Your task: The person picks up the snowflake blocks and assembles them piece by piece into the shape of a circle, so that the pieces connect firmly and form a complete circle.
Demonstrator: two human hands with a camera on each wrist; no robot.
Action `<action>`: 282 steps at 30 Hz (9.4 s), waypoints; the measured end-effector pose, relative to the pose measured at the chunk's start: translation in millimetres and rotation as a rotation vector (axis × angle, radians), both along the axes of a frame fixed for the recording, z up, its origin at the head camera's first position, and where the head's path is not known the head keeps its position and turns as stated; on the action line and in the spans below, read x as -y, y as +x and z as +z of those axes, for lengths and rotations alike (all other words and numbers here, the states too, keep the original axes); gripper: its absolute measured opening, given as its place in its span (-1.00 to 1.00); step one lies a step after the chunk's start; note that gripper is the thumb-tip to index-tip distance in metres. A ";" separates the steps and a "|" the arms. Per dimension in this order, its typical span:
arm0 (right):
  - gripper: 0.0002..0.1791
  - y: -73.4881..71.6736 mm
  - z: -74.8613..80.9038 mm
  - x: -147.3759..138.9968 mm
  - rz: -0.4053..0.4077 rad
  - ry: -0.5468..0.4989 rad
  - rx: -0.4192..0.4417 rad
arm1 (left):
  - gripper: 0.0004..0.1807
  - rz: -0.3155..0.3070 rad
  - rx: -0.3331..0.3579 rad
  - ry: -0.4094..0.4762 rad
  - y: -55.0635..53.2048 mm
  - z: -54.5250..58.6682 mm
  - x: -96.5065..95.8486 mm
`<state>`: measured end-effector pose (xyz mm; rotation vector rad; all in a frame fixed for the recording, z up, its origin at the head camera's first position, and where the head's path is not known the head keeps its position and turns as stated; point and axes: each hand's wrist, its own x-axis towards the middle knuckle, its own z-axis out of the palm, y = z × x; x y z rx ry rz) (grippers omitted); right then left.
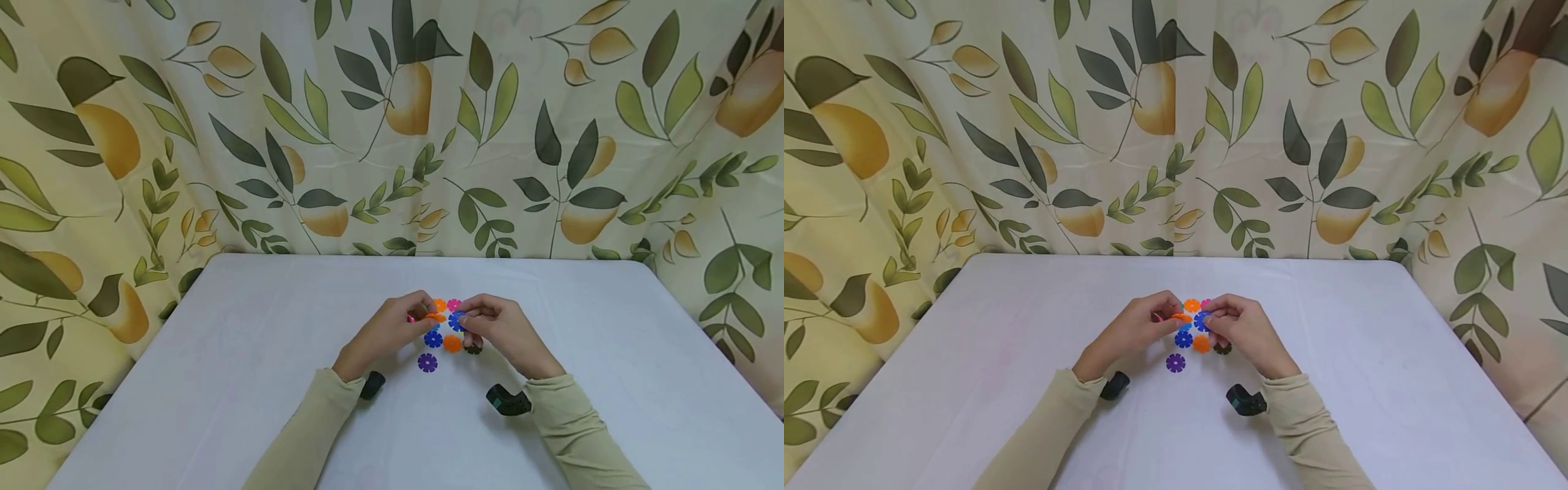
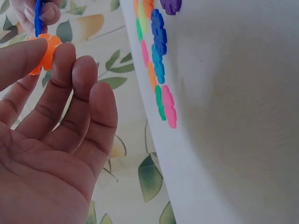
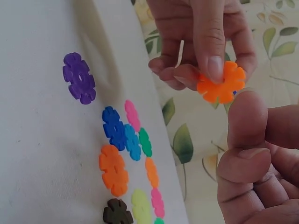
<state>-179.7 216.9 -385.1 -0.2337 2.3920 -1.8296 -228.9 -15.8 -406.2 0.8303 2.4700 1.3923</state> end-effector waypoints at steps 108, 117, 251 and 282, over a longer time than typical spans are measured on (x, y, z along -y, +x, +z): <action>-0.80 -8.3 -24.2 -13.9 0.032 0.608 -0.024 | -0.83 0.151 0.315 0.298 -6.8 5.5 7.7; -0.79 -11.0 -22.4 -9.5 0.066 0.663 -0.042 | -0.82 0.147 0.354 0.319 -10.3 5.2 8.9; -0.88 -11.0 -27.9 11.2 -0.093 0.412 -0.167 | -0.86 0.165 0.507 0.486 -7.4 2.3 -1.5; -0.82 -3.3 -32.9 34.4 0.263 0.543 -0.209 | -0.85 0.223 0.520 0.534 -14.1 -0.5 10.3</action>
